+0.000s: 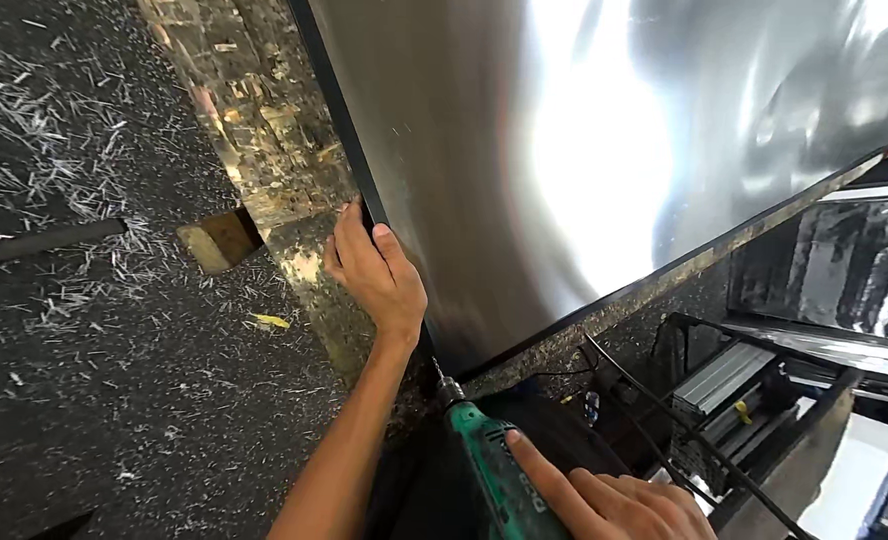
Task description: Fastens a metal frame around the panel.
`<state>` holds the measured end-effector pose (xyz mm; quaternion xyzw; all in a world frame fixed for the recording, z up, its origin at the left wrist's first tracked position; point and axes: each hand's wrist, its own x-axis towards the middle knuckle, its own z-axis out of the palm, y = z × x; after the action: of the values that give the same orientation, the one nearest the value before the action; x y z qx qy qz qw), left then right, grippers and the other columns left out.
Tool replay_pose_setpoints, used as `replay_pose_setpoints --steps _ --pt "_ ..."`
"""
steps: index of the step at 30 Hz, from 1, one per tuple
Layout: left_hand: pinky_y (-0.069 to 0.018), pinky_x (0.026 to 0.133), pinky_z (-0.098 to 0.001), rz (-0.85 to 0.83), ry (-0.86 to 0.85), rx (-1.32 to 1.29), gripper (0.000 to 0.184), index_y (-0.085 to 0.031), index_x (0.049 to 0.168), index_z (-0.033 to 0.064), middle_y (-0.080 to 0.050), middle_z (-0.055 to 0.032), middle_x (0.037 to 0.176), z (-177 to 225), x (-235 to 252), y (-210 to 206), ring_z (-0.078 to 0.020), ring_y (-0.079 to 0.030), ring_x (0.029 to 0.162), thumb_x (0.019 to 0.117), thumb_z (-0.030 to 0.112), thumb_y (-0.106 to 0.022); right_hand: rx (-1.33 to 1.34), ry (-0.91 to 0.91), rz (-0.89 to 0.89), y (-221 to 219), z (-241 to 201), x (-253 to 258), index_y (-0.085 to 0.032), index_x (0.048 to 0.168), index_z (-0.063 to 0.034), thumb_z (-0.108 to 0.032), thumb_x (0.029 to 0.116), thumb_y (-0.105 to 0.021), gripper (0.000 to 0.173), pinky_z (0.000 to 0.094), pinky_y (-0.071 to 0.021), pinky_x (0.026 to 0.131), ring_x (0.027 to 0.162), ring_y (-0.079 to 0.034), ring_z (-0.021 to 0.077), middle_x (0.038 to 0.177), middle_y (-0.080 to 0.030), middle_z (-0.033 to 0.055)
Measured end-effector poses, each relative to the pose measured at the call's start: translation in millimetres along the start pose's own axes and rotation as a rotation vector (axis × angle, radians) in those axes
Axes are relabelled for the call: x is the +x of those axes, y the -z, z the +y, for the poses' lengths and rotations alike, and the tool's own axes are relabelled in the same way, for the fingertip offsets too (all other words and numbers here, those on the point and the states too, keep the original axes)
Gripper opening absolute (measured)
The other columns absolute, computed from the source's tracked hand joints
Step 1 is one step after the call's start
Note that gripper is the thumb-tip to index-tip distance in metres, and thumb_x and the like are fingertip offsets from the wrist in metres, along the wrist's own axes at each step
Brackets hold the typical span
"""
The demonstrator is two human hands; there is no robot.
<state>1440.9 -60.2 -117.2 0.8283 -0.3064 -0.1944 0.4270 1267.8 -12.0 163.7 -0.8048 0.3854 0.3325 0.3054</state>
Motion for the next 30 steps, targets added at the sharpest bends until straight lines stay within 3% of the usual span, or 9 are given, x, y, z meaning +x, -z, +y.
replay_pose_setpoints --steps 7,14,30 --pt "-0.0201 0.123 -0.0473 0.001 0.015 -0.022 0.05 -0.054 0.143 0.0047 -0.06 -0.0097 0.144 1 0 0 -0.0195 -0.048 0.14 0.1104 0.031 -0.027 0.047 0.003 -0.015 4 -1 1 -0.042 0.158 -0.0167 -0.033 0.0756 -0.079 0.092 0.0446 -0.0451 0.045 0.053 -0.06 0.0289 0.069 -0.064 0.0085" --pt "-0.0212 0.123 -0.0456 0.017 0.007 -0.022 0.049 -0.054 0.143 0.0052 -0.059 -0.0088 0.145 0 -2 -2 -0.0192 -0.046 0.142 0.1104 0.029 -0.027 0.027 0.005 -0.015 3 -1 2 -0.04 0.159 -0.02 -0.038 0.0785 -0.077 0.09 0.0436 -0.0451 0.046 0.054 -0.06 0.0274 0.07 -0.064 0.0069" --pt "-0.0233 0.123 -0.0459 0.02 -0.023 0.014 0.048 -0.054 0.142 0.0027 -0.06 -0.0121 0.142 -1 -1 -1 -0.0194 -0.049 0.14 0.1102 0.028 -0.028 0.114 -0.017 0.044 -7 7 -2 -0.042 0.158 -0.0216 -0.033 0.0753 -0.079 0.092 0.0445 -0.0456 0.044 0.053 -0.061 0.0266 0.072 -0.065 0.0056"
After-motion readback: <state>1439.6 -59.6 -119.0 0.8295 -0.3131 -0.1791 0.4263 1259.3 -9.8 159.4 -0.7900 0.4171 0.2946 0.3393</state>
